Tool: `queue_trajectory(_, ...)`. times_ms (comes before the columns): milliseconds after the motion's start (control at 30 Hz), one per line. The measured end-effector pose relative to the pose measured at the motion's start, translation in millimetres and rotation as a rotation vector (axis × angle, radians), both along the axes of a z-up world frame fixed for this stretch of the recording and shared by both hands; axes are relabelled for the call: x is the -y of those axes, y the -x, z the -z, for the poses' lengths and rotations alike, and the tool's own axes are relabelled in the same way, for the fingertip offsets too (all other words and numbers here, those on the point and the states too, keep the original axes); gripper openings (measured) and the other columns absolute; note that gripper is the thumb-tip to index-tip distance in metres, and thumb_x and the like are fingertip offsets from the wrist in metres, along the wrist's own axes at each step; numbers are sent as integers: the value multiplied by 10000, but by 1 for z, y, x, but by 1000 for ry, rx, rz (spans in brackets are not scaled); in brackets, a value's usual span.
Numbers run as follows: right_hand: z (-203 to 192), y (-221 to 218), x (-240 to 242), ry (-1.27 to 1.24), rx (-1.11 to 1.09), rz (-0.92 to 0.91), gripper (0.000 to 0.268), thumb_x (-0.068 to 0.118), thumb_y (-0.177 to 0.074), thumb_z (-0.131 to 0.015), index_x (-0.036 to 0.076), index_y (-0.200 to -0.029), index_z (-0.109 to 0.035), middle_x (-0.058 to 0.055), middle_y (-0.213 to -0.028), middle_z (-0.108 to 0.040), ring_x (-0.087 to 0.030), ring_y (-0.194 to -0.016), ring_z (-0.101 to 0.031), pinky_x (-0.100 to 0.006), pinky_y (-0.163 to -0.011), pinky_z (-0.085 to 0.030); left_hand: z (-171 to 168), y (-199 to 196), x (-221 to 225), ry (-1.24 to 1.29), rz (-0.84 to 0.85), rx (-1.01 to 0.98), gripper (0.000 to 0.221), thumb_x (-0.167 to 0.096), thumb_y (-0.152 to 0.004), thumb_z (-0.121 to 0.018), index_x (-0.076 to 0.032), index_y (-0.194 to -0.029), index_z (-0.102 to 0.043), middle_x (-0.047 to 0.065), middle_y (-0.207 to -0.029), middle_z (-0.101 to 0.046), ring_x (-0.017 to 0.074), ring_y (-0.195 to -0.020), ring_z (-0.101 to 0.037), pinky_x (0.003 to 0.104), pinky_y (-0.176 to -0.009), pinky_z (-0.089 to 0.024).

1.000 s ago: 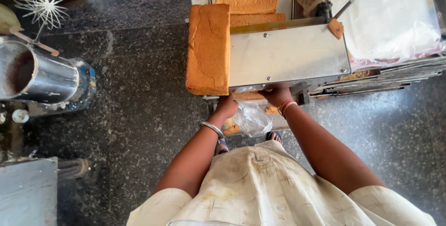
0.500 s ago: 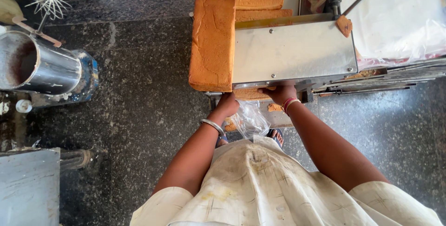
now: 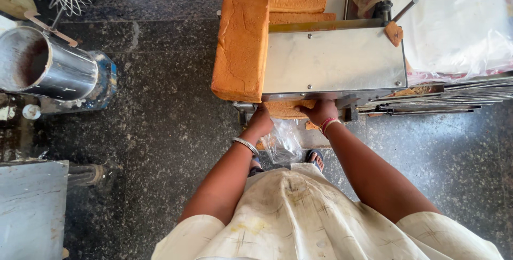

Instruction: The person slices loaves of bread using a machine and places the slices into plastic bags. They move the bagged bread to a storage area and retrieve more whole loaves from a table.

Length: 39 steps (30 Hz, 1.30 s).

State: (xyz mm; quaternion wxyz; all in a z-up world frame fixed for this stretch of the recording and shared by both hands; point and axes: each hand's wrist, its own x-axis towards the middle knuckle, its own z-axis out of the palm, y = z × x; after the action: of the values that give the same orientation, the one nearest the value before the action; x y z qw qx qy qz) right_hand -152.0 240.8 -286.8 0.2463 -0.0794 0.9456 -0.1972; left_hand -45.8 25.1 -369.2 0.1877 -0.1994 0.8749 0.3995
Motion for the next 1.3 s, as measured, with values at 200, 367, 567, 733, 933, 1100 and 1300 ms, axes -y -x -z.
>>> queue_trajectory(200, 13, -7, -4, -4, -83, 8, 869, 712, -691, -826, 73, -1259, -666, -209, -1152, -727, -376, -1055, -705, -451, -892, -572, 13, 0, -6, 40, -26, -154, 860, 19, -781, -550, 169, -1481, -74, 453, -1379, -425, 530, -1199, -538, 498, -969, -496)
queue_trajectory(367, 25, -6, -14, 22, -66, 9, 1008, 679, -642, -870, -2, -1321, -567, -231, -1094, -736, -393, -1012, -714, -451, -838, -588, 13, -10, -13, 30, 2, -75, 644, -13, -833, -525, 186, -1399, -290, 435, -1302, -562, 494, -1218, -605, 483, -1009, -520)
queue_trajectory(567, -4, -30, -37, 305, 144, 62, 709, 470, -695, -877, 20, -1208, -686, -164, -1073, -778, -326, -901, -739, -395, -729, -590, -43, -32, -32, 141, 57, 27, 612, -60, -836, -595, 120, -1376, -372, 366, -1143, -639, 478, -1078, -653, 497, -923, -536)
queue_trajectory(733, -92, -66, -95, 484, 430, 168, 591, 344, -759, -864, -2, -1195, -665, -113, -1087, -771, -185, -870, -739, -321, -658, -608, -189, -100, -62, 267, 40, -434, 243, -21, -832, -540, 10, -1010, -703, 217, -1046, -717, 418, -1008, -676, 493, -860, -535)
queue_trajectory(933, -199, -62, -160, 709, 559, 83, 622, 359, -814, -783, 38, -1310, -591, -126, -1102, -712, -194, -934, -707, -365, -749, -621, -369, -129, -121, 534, 108, -1029, 256, 1, -832, -602, 7, -1049, -736, 129, -1155, -732, 300, -1161, -636, 457, -984, -491)
queue_trajectory(1100, -237, -4, -141, 1216, 674, 104, 516, 357, -1006, -561, 20, -1391, -488, -116, -1271, -654, -194, -1091, -663, -378, -935, -539, -422, -64, -130, 569, 110, -1302, 400, 1, -920, -608, -146, -1268, -738, 7, -1327, -708, 273, -1298, -540, 436, -1081, -429)
queue_trajectory(1300, -238, 15, -123, 1172, 402, 107, 524, 371, -1071, -470, 9, -1448, -508, -171, -1343, -642, -233, -1164, -649, -377, -1005, -536, -419, 51, -127, 453, 175, -1267, 511, 127, -980, -541, -164, -1376, -679, 9, -1469, -622, 256, -1456, -501, 385, -1217, -378)
